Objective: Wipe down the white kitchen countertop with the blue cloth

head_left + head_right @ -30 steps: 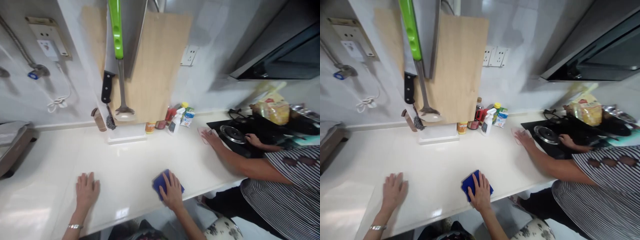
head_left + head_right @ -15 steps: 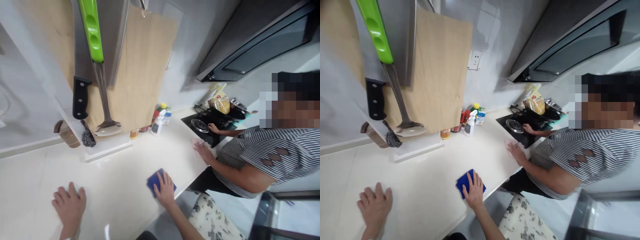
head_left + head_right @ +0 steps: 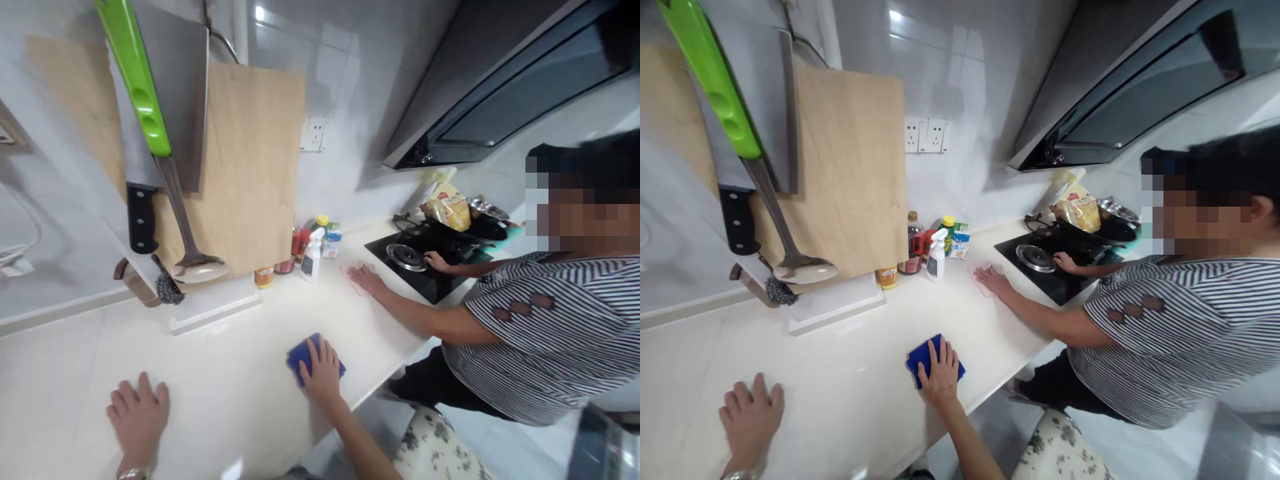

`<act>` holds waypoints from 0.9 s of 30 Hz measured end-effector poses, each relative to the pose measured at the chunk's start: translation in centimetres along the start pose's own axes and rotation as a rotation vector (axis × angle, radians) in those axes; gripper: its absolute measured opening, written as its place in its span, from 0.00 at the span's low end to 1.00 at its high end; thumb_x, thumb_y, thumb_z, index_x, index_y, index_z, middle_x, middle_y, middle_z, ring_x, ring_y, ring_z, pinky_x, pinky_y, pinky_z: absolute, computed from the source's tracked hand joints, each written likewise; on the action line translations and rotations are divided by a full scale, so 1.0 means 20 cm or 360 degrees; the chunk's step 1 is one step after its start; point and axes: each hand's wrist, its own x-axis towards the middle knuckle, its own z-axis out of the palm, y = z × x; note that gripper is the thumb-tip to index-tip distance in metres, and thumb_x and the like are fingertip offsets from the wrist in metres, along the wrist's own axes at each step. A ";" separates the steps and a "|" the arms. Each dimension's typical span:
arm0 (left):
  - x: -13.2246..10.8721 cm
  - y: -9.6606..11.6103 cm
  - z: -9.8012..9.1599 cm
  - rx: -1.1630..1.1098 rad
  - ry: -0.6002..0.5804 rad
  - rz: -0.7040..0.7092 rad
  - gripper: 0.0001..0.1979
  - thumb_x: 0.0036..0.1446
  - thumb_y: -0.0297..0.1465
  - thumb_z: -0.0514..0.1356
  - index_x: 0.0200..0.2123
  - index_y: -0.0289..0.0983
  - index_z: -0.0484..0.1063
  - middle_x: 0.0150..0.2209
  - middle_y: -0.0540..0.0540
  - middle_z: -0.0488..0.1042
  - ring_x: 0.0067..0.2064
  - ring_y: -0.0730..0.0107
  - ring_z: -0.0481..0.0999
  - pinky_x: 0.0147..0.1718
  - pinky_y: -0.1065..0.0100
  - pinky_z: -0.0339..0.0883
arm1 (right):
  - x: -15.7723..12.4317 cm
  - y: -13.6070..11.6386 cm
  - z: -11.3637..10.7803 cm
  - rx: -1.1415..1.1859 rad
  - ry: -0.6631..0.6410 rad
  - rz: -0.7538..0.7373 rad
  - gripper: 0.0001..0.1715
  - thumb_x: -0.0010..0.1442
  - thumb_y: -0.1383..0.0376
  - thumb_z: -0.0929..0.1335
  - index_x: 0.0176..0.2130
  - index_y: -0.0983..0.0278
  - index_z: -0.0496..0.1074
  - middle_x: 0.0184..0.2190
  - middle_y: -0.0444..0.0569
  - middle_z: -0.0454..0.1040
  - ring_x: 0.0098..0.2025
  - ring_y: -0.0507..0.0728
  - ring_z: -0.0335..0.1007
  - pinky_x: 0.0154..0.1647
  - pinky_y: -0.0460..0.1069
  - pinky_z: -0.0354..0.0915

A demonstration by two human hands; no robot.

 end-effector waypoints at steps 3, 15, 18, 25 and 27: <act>0.02 0.03 -0.04 0.0023 -0.0026 -0.0070 0.39 0.59 0.45 0.52 0.67 0.28 0.57 0.67 0.20 0.55 0.68 0.28 0.51 0.58 0.32 0.52 | 0.03 0.03 -0.02 0.0057 -0.0004 -0.0079 0.35 0.68 0.50 0.59 0.69 0.58 0.57 0.72 0.57 0.51 0.70 0.69 0.52 0.69 0.65 0.51; 0.06 0.12 -0.03 0.0027 -0.0094 -0.0323 0.43 0.58 0.52 0.51 0.65 0.25 0.59 0.67 0.16 0.53 0.68 0.25 0.52 0.59 0.32 0.51 | -0.15 0.05 0.05 0.0114 0.0050 -0.0106 0.37 0.67 0.50 0.60 0.70 0.60 0.56 0.73 0.58 0.48 0.72 0.73 0.48 0.68 0.69 0.50; 0.03 0.14 -0.02 0.0043 -0.0047 -0.0310 0.43 0.59 0.51 0.52 0.67 0.24 0.56 0.68 0.16 0.51 0.70 0.25 0.48 0.60 0.30 0.49 | -0.14 0.04 0.04 0.0115 0.0055 -0.0097 0.37 0.67 0.51 0.60 0.70 0.60 0.56 0.73 0.58 0.48 0.72 0.74 0.47 0.68 0.70 0.50; -0.01 0.17 0.01 0.0099 0.0210 -0.0155 0.36 0.65 0.42 0.46 0.68 0.22 0.56 0.69 0.17 0.48 0.72 0.28 0.44 0.62 0.32 0.49 | 0.10 0.03 0.07 0.0077 -0.0015 -0.0059 0.38 0.66 0.51 0.60 0.70 0.60 0.56 0.73 0.60 0.46 0.72 0.73 0.47 0.69 0.69 0.48; -0.01 0.18 0.00 0.0109 0.0197 -0.0157 0.35 0.65 0.41 0.46 0.68 0.22 0.55 0.69 0.18 0.48 0.72 0.30 0.43 0.63 0.33 0.48 | 0.20 0.01 0.10 0.0065 -0.0025 -0.0020 0.38 0.66 0.51 0.60 0.70 0.61 0.56 0.73 0.61 0.46 0.71 0.74 0.47 0.69 0.69 0.47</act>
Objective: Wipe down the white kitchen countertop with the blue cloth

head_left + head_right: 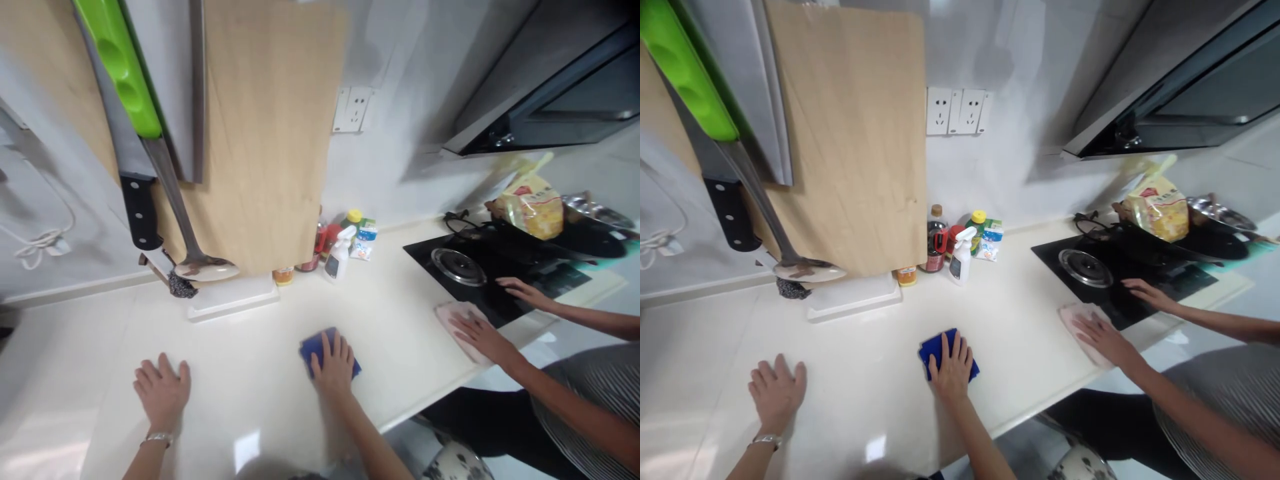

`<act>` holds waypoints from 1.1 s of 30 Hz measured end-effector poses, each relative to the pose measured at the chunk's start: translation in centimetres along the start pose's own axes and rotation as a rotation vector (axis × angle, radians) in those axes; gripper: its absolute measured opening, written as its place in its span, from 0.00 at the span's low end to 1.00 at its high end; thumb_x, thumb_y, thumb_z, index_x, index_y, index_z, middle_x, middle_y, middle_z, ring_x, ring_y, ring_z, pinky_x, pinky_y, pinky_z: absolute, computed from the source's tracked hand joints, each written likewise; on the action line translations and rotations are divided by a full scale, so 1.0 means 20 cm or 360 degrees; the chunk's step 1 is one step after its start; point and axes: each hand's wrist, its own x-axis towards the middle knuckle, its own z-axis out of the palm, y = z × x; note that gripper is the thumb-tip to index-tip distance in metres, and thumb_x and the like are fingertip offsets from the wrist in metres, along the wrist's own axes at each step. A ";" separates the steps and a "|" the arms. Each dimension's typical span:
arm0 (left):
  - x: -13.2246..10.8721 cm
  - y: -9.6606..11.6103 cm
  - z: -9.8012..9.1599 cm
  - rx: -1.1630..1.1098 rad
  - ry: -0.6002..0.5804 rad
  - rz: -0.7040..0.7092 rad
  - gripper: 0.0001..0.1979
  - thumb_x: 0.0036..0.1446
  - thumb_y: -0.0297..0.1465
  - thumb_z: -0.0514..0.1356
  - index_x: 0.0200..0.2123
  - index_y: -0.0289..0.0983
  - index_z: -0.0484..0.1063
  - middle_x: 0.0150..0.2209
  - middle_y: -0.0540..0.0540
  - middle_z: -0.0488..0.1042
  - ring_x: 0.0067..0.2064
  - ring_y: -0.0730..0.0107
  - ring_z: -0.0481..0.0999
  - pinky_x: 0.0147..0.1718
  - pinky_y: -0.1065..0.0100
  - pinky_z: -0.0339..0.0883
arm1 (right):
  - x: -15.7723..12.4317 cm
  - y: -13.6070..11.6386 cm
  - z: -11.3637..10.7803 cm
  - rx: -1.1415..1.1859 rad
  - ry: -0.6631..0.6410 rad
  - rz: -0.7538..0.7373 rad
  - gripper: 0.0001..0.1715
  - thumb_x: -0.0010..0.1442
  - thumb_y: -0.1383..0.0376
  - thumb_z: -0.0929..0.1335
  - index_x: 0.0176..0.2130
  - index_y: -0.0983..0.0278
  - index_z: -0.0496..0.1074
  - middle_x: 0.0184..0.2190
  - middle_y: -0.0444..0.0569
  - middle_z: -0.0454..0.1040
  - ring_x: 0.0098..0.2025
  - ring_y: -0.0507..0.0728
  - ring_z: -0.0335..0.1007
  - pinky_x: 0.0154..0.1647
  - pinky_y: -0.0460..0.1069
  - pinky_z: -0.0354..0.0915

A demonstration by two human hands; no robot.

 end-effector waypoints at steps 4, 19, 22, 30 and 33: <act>0.01 0.01 -0.01 0.0001 -0.0088 -0.0069 0.35 0.65 0.41 0.46 0.68 0.23 0.55 0.70 0.19 0.49 0.72 0.31 0.43 0.63 0.33 0.48 | 0.22 -0.04 0.06 -0.0002 0.0010 0.0050 0.38 0.67 0.52 0.58 0.70 0.64 0.55 0.73 0.64 0.46 0.71 0.75 0.46 0.68 0.71 0.46; 0.04 -0.01 0.02 0.0106 -0.0210 -0.0131 0.37 0.66 0.45 0.43 0.67 0.23 0.56 0.69 0.20 0.50 0.73 0.35 0.45 0.67 0.39 0.45 | 0.97 -0.35 0.28 0.0107 0.0035 0.0379 0.39 0.69 0.51 0.54 0.70 0.70 0.54 0.72 0.71 0.44 0.71 0.78 0.42 0.64 0.77 0.44; 0.04 -0.02 0.02 0.0142 -0.0239 -0.0136 0.36 0.66 0.45 0.43 0.68 0.25 0.55 0.70 0.21 0.50 0.73 0.37 0.44 0.66 0.39 0.46 | 1.04 -0.37 0.29 0.0118 0.0026 0.0381 0.40 0.68 0.51 0.55 0.70 0.70 0.55 0.72 0.73 0.45 0.71 0.78 0.42 0.64 0.77 0.44; 0.05 -0.05 0.05 0.0148 -0.0210 -0.0105 0.36 0.65 0.44 0.43 0.67 0.25 0.57 0.69 0.22 0.51 0.72 0.34 0.46 0.65 0.38 0.48 | 1.04 -0.31 0.27 0.0062 0.0048 0.0187 0.39 0.68 0.51 0.56 0.70 0.69 0.56 0.71 0.71 0.49 0.70 0.77 0.47 0.65 0.73 0.47; 0.05 -0.03 0.03 0.0131 -0.0168 -0.0075 0.36 0.65 0.44 0.42 0.66 0.23 0.58 0.69 0.20 0.51 0.72 0.34 0.46 0.65 0.38 0.48 | 0.94 -0.23 0.24 0.0043 0.0008 0.0062 0.39 0.68 0.51 0.57 0.70 0.66 0.54 0.72 0.68 0.49 0.70 0.75 0.47 0.66 0.71 0.46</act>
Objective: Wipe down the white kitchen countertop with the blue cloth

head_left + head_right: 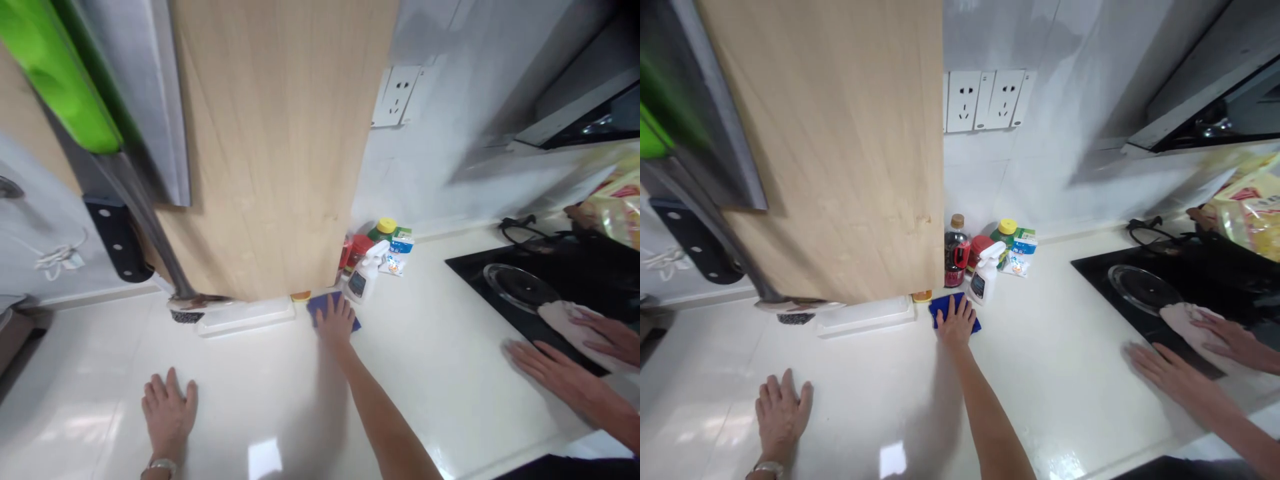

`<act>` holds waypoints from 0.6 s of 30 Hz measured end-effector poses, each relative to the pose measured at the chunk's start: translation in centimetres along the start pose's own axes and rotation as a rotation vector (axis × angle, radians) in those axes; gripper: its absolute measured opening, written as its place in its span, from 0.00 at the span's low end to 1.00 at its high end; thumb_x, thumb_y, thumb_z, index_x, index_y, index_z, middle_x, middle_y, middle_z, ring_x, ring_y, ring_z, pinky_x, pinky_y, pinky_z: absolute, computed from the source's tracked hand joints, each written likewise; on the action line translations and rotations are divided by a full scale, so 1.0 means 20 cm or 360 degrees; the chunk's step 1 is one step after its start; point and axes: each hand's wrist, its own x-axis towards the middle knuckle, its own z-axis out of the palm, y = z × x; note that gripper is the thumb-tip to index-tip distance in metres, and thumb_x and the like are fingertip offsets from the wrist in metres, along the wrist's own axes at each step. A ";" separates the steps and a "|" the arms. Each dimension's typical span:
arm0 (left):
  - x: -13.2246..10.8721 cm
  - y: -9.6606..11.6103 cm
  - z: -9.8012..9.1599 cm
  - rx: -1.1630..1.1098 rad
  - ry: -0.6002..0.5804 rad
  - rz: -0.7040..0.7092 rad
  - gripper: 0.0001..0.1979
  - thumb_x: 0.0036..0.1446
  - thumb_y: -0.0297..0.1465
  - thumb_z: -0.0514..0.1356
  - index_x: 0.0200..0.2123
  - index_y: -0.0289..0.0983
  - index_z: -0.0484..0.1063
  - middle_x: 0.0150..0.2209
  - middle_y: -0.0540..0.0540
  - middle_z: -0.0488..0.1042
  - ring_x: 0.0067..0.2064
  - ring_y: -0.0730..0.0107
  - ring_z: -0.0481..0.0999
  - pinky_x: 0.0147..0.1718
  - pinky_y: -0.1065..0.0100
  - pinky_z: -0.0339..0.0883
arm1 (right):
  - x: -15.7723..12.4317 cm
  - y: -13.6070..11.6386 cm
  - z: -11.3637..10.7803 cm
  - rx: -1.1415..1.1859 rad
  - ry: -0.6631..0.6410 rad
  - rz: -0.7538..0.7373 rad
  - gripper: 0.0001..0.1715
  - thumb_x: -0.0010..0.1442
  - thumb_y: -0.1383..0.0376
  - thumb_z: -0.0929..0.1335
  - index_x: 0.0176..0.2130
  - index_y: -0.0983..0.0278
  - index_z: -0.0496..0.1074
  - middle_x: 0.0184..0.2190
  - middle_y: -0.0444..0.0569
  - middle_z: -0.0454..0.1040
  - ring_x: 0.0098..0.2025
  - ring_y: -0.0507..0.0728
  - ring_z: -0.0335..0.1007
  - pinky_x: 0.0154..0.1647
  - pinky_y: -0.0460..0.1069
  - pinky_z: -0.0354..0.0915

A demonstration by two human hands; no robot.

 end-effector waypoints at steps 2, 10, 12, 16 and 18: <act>-0.01 0.02 -0.02 -0.0017 0.0013 0.0014 0.36 0.66 0.43 0.42 0.66 0.21 0.58 0.68 0.19 0.51 0.72 0.34 0.45 0.66 0.38 0.46 | -0.10 0.04 -0.03 -0.0022 0.0003 -0.0011 0.38 0.68 0.51 0.57 0.71 0.65 0.54 0.72 0.66 0.48 0.71 0.75 0.47 0.67 0.71 0.46; -0.04 -0.01 0.01 -0.0121 0.0023 -0.0013 0.35 0.67 0.41 0.47 0.68 0.22 0.55 0.70 0.17 0.46 0.73 0.31 0.40 0.66 0.35 0.43 | -0.72 -0.12 -0.17 -0.0108 0.0011 -0.0030 0.37 0.68 0.53 0.58 0.70 0.66 0.55 0.72 0.68 0.48 0.70 0.76 0.47 0.66 0.70 0.48; -0.05 -0.03 0.03 -0.0151 0.0024 -0.0017 0.35 0.66 0.40 0.48 0.68 0.21 0.56 0.71 0.18 0.46 0.73 0.30 0.40 0.66 0.35 0.43 | -0.89 -0.20 -0.19 -0.0092 -0.0043 -0.0083 0.38 0.68 0.53 0.59 0.71 0.66 0.54 0.72 0.67 0.47 0.71 0.76 0.47 0.67 0.70 0.47; -0.05 -0.06 0.06 -0.0210 0.0024 -0.0019 0.35 0.66 0.40 0.48 0.68 0.22 0.55 0.71 0.18 0.44 0.73 0.31 0.38 0.66 0.35 0.42 | -1.26 -0.31 -0.22 -0.0006 -0.0140 -0.0277 0.41 0.67 0.49 0.60 0.71 0.63 0.52 0.73 0.64 0.45 0.72 0.75 0.45 0.69 0.70 0.46; -0.05 -0.07 0.07 -0.0230 -0.0034 -0.0027 0.36 0.66 0.41 0.49 0.69 0.22 0.55 0.71 0.17 0.44 0.74 0.31 0.37 0.67 0.35 0.41 | -1.43 -0.31 -0.22 0.0033 -0.0152 -0.0431 0.42 0.67 0.47 0.61 0.72 0.60 0.50 0.74 0.62 0.44 0.72 0.75 0.45 0.69 0.70 0.47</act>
